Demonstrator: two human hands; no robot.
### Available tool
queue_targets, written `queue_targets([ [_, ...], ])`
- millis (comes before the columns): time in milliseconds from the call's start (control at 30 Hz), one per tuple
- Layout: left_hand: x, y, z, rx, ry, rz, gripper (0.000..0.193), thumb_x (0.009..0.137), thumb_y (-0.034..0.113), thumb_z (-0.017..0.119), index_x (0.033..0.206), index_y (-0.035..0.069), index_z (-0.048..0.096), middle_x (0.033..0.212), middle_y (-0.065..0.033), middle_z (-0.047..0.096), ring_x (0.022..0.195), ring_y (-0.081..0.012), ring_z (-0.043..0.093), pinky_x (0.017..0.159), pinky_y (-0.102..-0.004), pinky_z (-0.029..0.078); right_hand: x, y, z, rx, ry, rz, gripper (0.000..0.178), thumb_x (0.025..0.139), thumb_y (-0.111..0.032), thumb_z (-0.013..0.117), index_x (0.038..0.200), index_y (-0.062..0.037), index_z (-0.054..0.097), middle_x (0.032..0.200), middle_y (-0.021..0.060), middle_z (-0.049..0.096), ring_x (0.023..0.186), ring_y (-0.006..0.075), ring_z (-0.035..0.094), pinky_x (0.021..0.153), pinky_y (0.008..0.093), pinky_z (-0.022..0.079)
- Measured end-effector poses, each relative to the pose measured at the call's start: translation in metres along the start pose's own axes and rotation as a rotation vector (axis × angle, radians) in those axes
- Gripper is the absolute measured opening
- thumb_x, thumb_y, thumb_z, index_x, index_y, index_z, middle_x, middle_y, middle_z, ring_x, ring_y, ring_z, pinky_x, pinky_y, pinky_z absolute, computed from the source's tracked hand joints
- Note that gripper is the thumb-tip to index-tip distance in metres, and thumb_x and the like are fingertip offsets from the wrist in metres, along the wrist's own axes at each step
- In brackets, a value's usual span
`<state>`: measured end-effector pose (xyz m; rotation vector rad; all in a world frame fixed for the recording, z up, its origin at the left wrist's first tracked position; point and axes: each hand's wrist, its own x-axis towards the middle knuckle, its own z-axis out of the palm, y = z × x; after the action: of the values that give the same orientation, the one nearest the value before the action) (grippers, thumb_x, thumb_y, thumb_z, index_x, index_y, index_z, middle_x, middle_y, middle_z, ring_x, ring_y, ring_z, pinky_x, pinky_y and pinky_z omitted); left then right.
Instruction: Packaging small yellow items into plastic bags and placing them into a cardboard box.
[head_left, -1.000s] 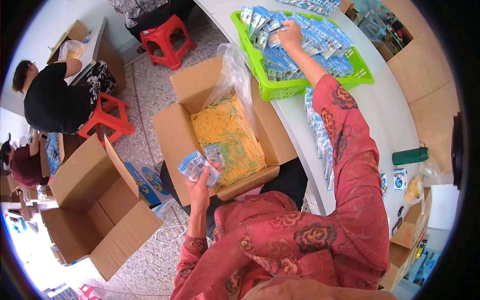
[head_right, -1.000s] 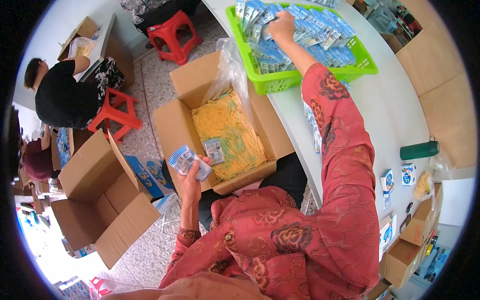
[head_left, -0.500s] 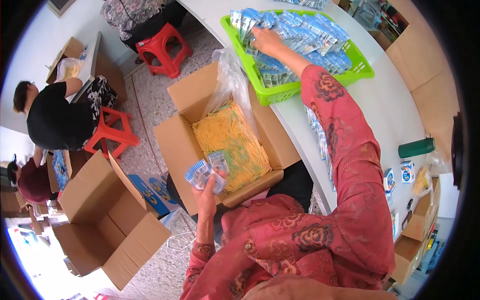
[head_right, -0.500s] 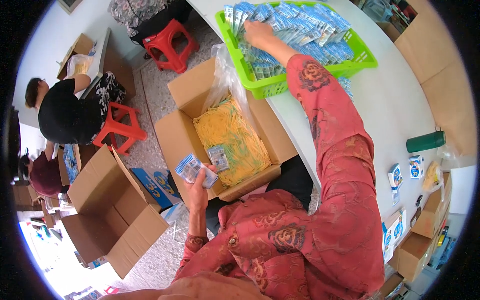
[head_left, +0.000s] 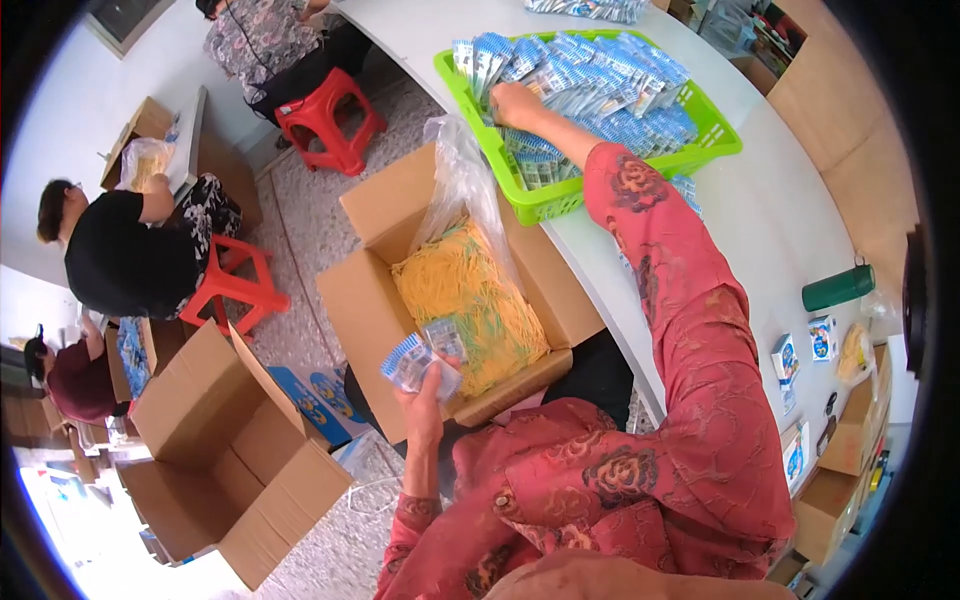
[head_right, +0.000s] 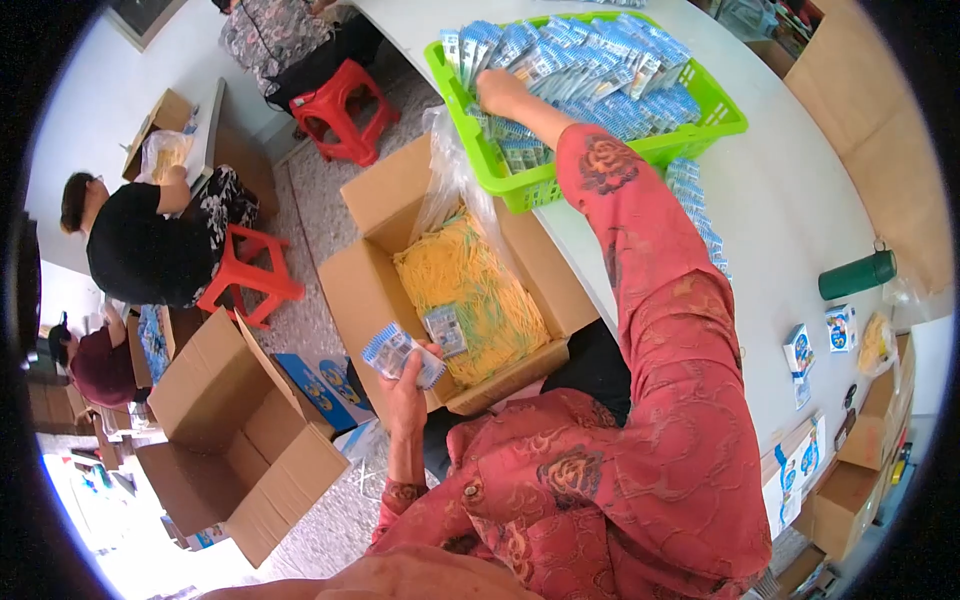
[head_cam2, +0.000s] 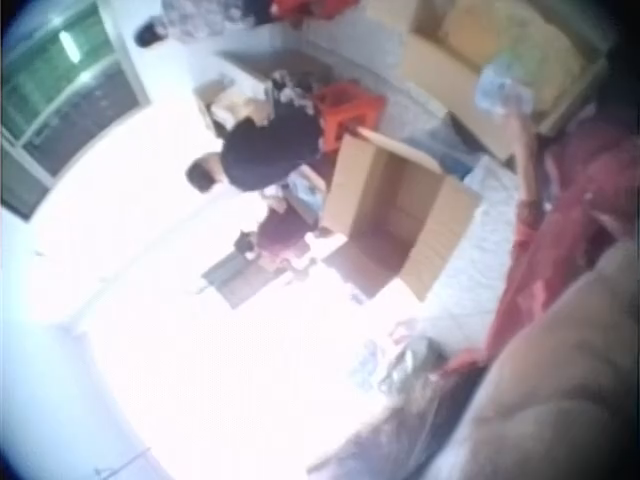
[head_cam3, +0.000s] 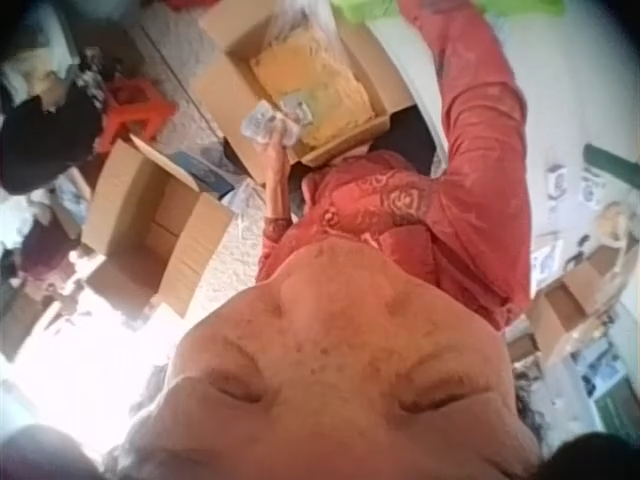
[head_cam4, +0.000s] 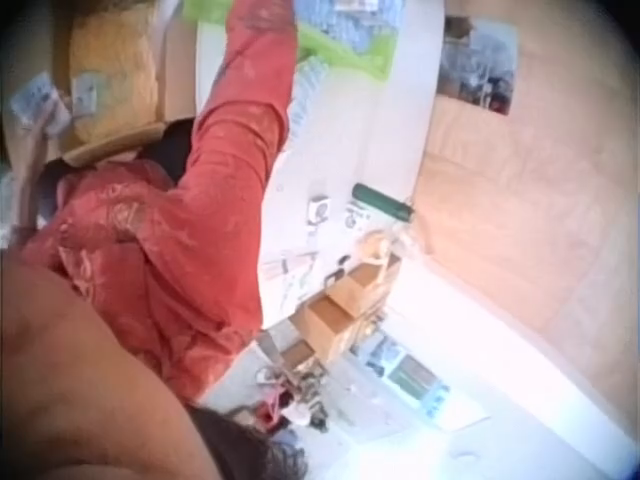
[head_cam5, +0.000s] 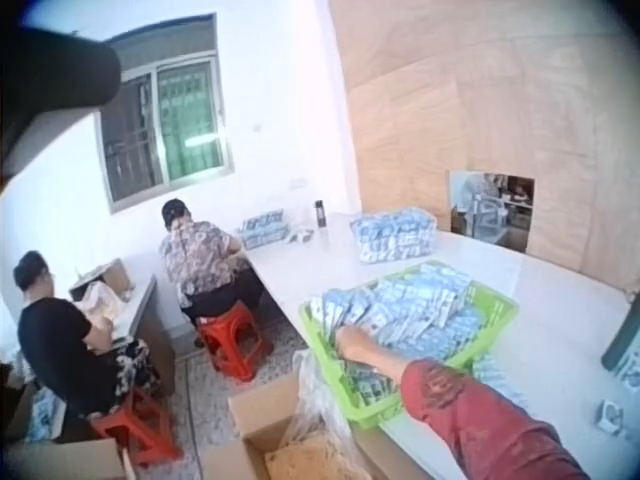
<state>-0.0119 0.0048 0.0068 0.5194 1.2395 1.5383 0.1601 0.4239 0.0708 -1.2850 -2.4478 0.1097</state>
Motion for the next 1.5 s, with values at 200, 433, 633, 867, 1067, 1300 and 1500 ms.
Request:
queue_targets([
  [200,0.006,0.019,0.008,0.144,-0.007,0.131,0.019,0.079,0.006,0.061,0.096,-0.001,0.057,0.084,-0.0081,0.064,0.076,-0.0152,0.061,0.069,-0.0271,0.049,-0.05,-0.078,-0.049,0.42,0.324,-0.111,0.022,0.078,-0.012,0.056,0.099,-0.0066,0.055,0.078,0.0064,0.06,0.06,0.0138,0.055,0.052,0.0282,0.043],
  [433,0.009,0.025,0.026,0.07,-0.057,0.114,0.019,0.076,0.003,0.064,0.094,-0.002,0.061,0.083,-0.0067,0.065,0.074,-0.0123,0.061,0.07,-0.0251,0.05,-0.192,-0.19,-0.047,0.768,-0.352,-0.206,0.027,0.075,-0.026,0.066,0.088,-0.0038,0.056,0.068,0.0054,0.058,0.057,0.0118,0.053,0.051,0.0268,0.042],
  [633,0.001,0.022,0.025,0.07,-0.076,0.187,0.022,0.076,0.003,0.065,0.097,0.001,0.062,0.086,-0.005,0.064,0.076,-0.0104,0.06,0.069,-0.0243,0.05,-0.211,-0.201,-0.022,0.939,-0.469,-0.135,0.022,0.073,-0.018,0.068,0.071,-0.0007,0.054,0.058,0.005,0.051,0.052,0.0126,0.047,0.047,0.0269,0.038],
  [867,-0.009,0.034,0.013,-0.027,-0.13,0.015,0.021,0.078,0.004,0.063,0.098,0.0,0.061,0.091,-0.0033,0.062,0.079,-0.009,0.058,0.071,-0.0246,0.049,-0.207,-0.199,-0.027,0.762,-0.301,-0.339,0.02,0.075,-0.013,0.065,0.07,-0.0001,0.05,0.056,0.0097,0.045,0.051,0.0139,0.045,0.047,0.0287,0.035],
  [1067,-0.007,0.034,0.007,0.007,-0.134,0.076,0.021,0.077,0.003,0.063,0.097,0.0,0.061,0.088,-0.0035,0.063,0.078,-0.0086,0.058,0.071,-0.0243,0.048,-0.21,-0.207,-0.034,0.83,-0.374,-0.295,0.02,0.076,-0.016,0.065,0.073,-0.0004,0.052,0.059,0.0089,0.047,0.054,0.0124,0.046,0.049,0.0287,0.036],
  [1300,-0.013,0.03,0.006,0.033,-0.106,0.093,0.022,0.077,0.004,0.064,0.098,0.0,0.061,0.089,-0.0038,0.063,0.079,-0.0091,0.058,0.072,-0.0245,0.049,-0.209,-0.207,-0.034,0.775,-0.502,-0.251,0.02,0.075,-0.017,0.065,0.075,0.0001,0.055,0.062,0.0087,0.051,0.056,0.0128,0.049,0.052,0.0291,0.039],
  [1500,-0.018,0.034,0.006,0.017,-0.166,0.007,0.025,0.079,0.008,0.063,0.102,0.0,0.059,0.093,-0.0042,0.062,0.083,-0.0096,0.057,0.072,-0.0246,0.049,-0.212,-0.21,-0.034,0.81,-0.438,-0.327,0.015,0.076,-0.011,0.063,0.08,0.0005,0.055,0.066,0.0111,0.053,0.058,0.0195,0.052,0.054,0.0307,0.041],
])
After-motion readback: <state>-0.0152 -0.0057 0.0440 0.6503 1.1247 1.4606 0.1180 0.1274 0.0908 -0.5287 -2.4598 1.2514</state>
